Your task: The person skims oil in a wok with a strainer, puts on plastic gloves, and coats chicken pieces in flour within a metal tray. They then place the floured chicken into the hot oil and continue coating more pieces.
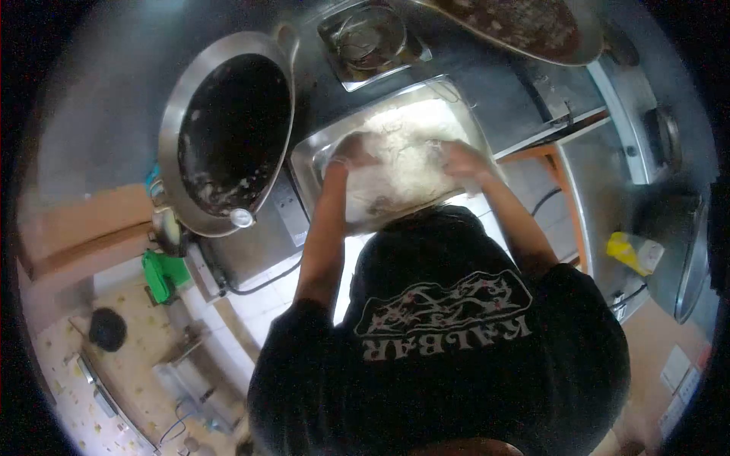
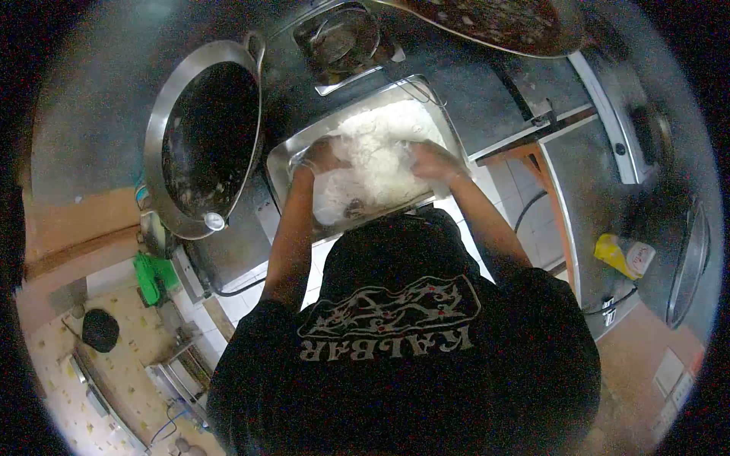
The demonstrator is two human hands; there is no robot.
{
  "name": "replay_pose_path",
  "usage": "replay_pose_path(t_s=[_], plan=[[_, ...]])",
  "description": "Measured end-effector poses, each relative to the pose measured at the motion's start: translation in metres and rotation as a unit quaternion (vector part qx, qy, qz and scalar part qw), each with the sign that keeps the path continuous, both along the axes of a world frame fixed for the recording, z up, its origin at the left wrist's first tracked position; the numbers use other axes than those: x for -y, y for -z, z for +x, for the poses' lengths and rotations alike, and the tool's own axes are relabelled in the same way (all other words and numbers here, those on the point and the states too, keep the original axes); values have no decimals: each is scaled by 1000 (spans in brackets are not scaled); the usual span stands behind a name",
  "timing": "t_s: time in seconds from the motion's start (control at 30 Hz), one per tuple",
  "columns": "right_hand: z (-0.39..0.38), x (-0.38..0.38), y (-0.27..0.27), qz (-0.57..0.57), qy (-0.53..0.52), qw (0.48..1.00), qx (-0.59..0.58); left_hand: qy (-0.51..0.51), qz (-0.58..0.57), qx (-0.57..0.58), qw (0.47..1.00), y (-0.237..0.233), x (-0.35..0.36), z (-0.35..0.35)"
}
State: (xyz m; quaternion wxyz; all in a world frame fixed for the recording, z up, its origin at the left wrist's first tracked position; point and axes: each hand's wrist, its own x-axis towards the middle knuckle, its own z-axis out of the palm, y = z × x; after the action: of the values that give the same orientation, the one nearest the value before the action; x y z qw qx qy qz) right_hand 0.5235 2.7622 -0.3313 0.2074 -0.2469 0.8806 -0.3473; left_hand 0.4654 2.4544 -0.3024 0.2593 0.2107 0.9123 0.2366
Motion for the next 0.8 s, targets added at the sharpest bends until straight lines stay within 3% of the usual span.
replay_pose_path(t_s=[0.07, 0.17, 0.23, 0.3, 0.33, 0.4, 0.47, 0.53, 0.57, 0.63, 0.67, 0.77, 0.8], plan=[[13, -11, 3, -20, 57, 994, -92, -51, 55, -14, 997, 65, 4, -15], [36, -15, 7, 175, 132, 974, -64, -24, 147, -105, 983, 107, -21, -14], [54, -26, 40, 142, 99, 917, -361, -35, 141, -115, 983, 101, -46, -1], [69, -31, 84, 87, 102, 913, -386, -66, 87, -111, 988, 62, -65, 23], [73, -28, 106, 49, 125, 954, -268, -80, 70, -71, 992, 67, -59, 24], [79, -26, 142, 62, 156, 968, -186, -80, 30, -83, 993, 91, -47, 22], [81, -27, 177, 168, 166, 937, -257, -66, 21, -119, 990, 92, -40, 25], [79, -24, 68, 35, 230, 964, -131, -41, 48, -187, 980, 67, -36, 29], [79, -24, 46, 14, 248, 963, -109, -58, 70, -190, 978, 49, -36, 31], [80, -24, 48, -20, 264, 958, -107, -94, 114, -192, 970, 18, -34, 34], [79, -24, 49, -34, 269, 956, -108, -175, 163, -113, 964, 28, -26, 35], [76, -22, 57, -72, 278, 952, -110, -150, 8, -38, 988, -21, -25, 35], [74, -23, 56, -82, 280, 950, -110, -124, 33, -110, 986, -17, -19, 35]])
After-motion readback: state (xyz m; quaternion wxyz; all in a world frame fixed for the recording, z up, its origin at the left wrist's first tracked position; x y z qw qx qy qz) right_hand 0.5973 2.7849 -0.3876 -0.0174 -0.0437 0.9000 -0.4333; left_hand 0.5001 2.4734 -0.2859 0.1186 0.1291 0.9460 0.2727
